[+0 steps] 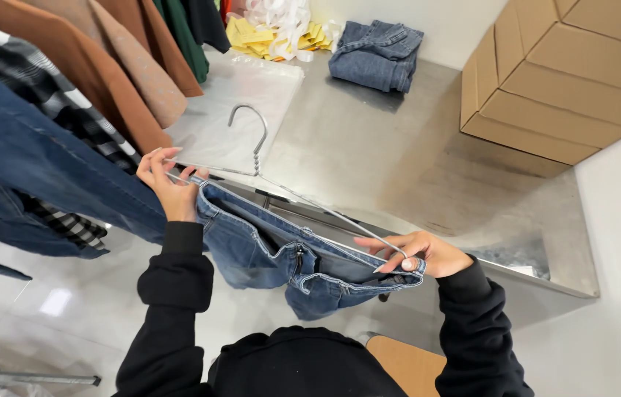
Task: The person hangs a black and white checkered shirt on a metal hanger and places it on a clothing rack. They then pick up folded blue jeans from a table, unfold them, and hang them on a green plastic hanger before placing them on the rack. The person repeats this process with another pair of jeans using a metal hanger.
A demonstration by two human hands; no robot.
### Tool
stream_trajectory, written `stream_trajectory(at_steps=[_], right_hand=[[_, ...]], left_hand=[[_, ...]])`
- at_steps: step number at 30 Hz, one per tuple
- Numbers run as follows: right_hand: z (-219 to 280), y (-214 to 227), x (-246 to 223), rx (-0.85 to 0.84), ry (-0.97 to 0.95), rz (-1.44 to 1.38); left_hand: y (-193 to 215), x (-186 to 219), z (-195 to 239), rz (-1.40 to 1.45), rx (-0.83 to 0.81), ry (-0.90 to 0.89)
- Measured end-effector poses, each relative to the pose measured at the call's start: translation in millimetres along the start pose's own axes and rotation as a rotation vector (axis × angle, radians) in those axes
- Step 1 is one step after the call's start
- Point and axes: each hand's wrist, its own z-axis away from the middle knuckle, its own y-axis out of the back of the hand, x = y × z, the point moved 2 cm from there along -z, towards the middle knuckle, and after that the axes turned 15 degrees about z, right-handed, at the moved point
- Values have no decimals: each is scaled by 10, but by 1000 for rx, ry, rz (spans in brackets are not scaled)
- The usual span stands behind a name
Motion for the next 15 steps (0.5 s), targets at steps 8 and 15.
stream_trajectory(at_steps=[8, 15], right_hand=[[125, 9, 112, 225, -90, 124], [168, -36, 294, 316, -243, 100]], left_hand=[[61, 133, 94, 13, 36, -60], [177, 247, 269, -53, 126, -121]])
